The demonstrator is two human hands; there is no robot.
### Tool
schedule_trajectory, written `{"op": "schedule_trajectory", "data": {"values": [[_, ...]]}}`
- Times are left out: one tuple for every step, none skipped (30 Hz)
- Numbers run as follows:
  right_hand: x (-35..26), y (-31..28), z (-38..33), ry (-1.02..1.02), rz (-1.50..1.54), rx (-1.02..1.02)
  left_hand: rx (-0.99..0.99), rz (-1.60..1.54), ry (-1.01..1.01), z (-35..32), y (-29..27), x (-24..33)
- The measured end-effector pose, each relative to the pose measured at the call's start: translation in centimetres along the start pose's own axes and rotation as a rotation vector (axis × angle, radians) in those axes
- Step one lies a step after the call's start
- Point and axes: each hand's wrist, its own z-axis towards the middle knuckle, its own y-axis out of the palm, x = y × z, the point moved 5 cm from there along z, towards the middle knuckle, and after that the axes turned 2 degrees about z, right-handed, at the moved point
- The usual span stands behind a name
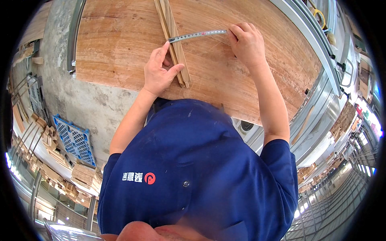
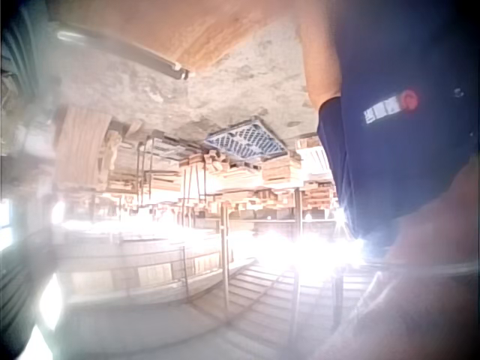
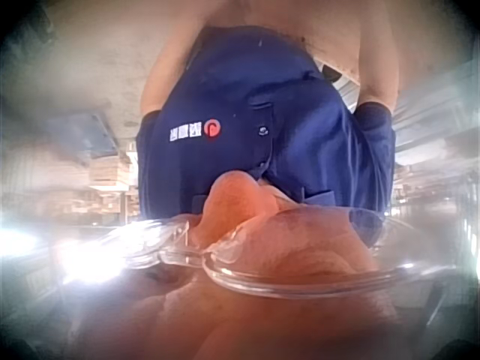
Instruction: The person handles several thin wood pieces, measuring their thickness and width using a tape measure and an L-square, and then measures the dimensions of a larger wood panel on a machine table.
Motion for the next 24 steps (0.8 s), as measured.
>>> {"op": "schedule_trajectory", "data": {"values": [[-0.01, -0.01, 0.01, 0.001, -0.001, 0.0, -0.002, 0.002, -0.003, 0.02, -0.01, 0.03], [0.01, 0.05, 0.0, 0.002, -0.005, -0.002, -0.004, -0.004, -0.009, 0.02, 0.0, 0.0], [0.06, 0.12, -0.05, 0.004, -0.01, -0.004, -0.007, -0.009, -0.014, 0.03, 0.01, -0.03], [0.09, 0.17, -0.08, 0.005, -0.014, -0.006, -0.01, -0.015, -0.019, 0.04, 0.02, -0.06], [0.08, 0.15, -0.08, 0.002, -0.015, -0.003, -0.01, -0.006, -0.011, 0.05, 0.02, -0.08], [0.05, 0.13, -0.06, -0.003, -0.015, -0.001, -0.008, 0.002, -0.004, 0.04, 0.02, -0.14], [0.02, 0.11, -0.04, -0.007, -0.015, 0.001, -0.006, 0.011, 0.002, 0.02, 0.02, -0.17], [0.01, 0.09, -0.04, -0.001, -0.014, -0.013, -0.005, 0.012, 0.002, 0.0, 0.03, -0.18], [-0.02, 0.01, -0.05, 0.005, -0.013, -0.027, -0.003, 0.013, 0.002, -0.01, 0.03, -0.18], [-0.02, 0.0, -0.05, 0.011, -0.012, -0.041, -0.002, 0.015, 0.002, -0.02, 0.04, -0.17], [-0.05, -0.03, -0.02, 0.003, -0.012, -0.026, -0.003, 0.006, -0.006, -0.02, 0.02, -0.12], [-0.05, -0.04, 0.02, -0.004, -0.012, -0.012, -0.004, -0.002, -0.013, -0.01, 0.0, -0.03], [-0.08, -0.07, 0.03, -0.011, -0.013, 0.003, -0.006, -0.011, -0.02, 0.01, -0.02, 0.01], [-0.09, -0.08, 0.03, -0.008, -0.011, 0.003, -0.004, -0.014, -0.018, 0.01, -0.01, -0.02], [-0.11, -0.09, 0.03, -0.005, -0.009, 0.003, 0.0, -0.017, -0.017, -0.01, 0.03, -0.09], [-0.12, -0.09, 0.04, -0.003, -0.007, 0.003, 0.003, -0.019, -0.015, -0.02, 0.04, -0.13], [-0.11, -0.08, 0.04, -0.004, -0.008, 0.004, 0.004, -0.018, -0.016, -0.03, 0.03, -0.12], [-0.07, -0.04, 0.04, -0.004, -0.008, 0.005, 0.004, -0.016, -0.016, -0.03, 0.02, -0.1], [-0.05, -0.03, 0.03, -0.004, -0.009, 0.006, 0.004, -0.014, -0.016, -0.04, 0.02, -0.09], [-0.08, -0.07, 0.04, -0.006, -0.008, 0.007, 0.003, -0.015, -0.016, -0.04, 0.02, -0.09], [-0.13, -0.12, 0.06, -0.007, -0.008, 0.009, 0.002, -0.016, -0.017, -0.05, 0.02, -0.1], [-0.16, -0.15, 0.07, -0.009, -0.007, 0.01, 0.002, -0.016, -0.018, -0.06, 0.02, -0.11], [-0.16, -0.14, 0.07, -0.01, -0.008, 0.01, 0.003, -0.011, -0.014, -0.04, 0.03, -0.15], [-0.14, -0.13, 0.06, -0.011, -0.009, 0.01, 0.005, -0.005, -0.01, 0.0, 0.06, -0.23]]}}
